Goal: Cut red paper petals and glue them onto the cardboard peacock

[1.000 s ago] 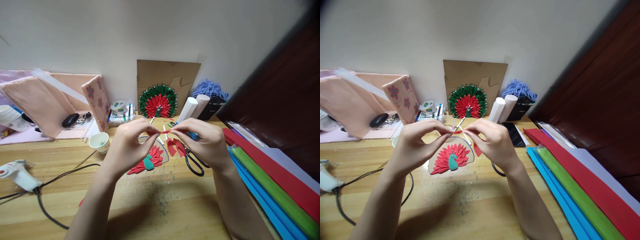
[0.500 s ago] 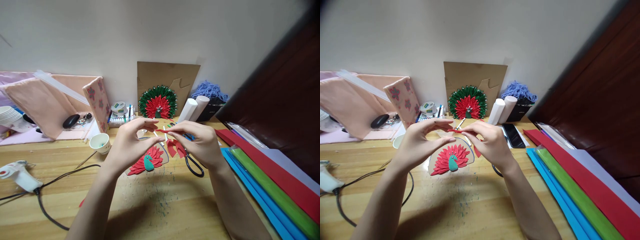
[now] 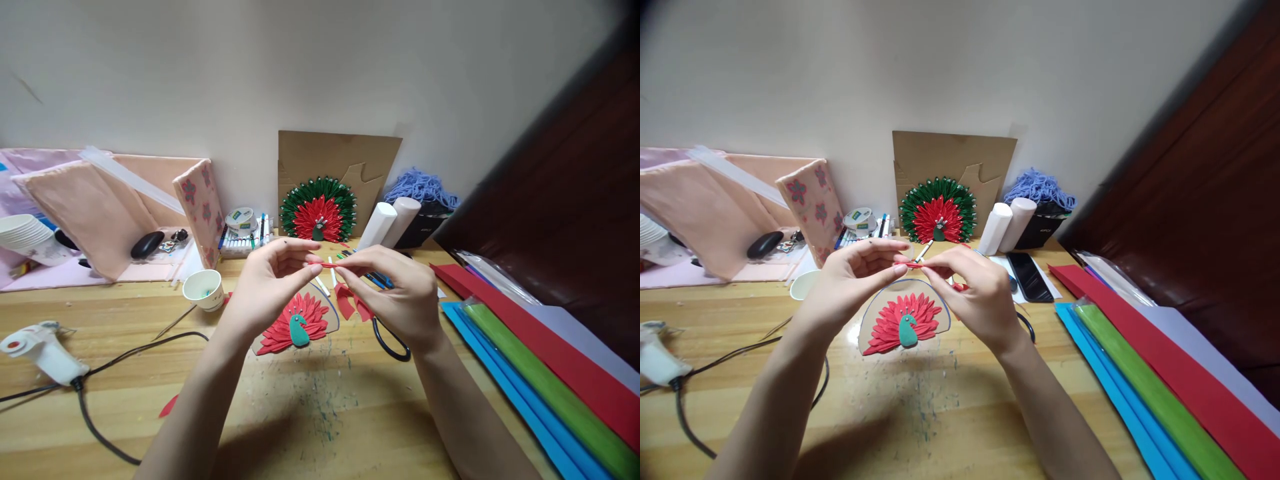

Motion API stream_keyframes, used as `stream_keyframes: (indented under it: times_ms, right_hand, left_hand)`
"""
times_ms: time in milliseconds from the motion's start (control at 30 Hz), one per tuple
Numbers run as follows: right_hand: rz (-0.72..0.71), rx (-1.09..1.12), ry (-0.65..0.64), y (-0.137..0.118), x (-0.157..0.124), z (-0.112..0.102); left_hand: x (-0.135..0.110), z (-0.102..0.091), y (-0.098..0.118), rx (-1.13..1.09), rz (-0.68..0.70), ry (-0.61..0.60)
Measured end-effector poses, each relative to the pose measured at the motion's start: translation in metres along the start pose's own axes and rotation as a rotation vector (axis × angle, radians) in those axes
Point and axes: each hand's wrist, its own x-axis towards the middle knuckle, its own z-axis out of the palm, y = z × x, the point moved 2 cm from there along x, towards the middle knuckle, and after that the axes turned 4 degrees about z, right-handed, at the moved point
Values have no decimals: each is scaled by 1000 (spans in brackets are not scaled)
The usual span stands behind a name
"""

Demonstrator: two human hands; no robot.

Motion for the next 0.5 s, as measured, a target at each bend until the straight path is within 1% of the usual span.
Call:
stream_keyframes:
  times_ms: [233, 367, 433, 500]
  right_hand:
    - [25, 17, 26, 0, 0, 2]
    - [120, 75, -70, 2, 0, 4]
    - [177, 110, -125, 3, 0, 6]
    - [196, 121, -155, 3, 1, 6]
  left_hand:
    - [1, -2, 0, -26, -41, 23]
    - [0, 0, 0, 32, -29, 7]
    - [-1, 2, 0, 90, -9, -20]
    - [-2, 4, 1, 154, 10, -52]
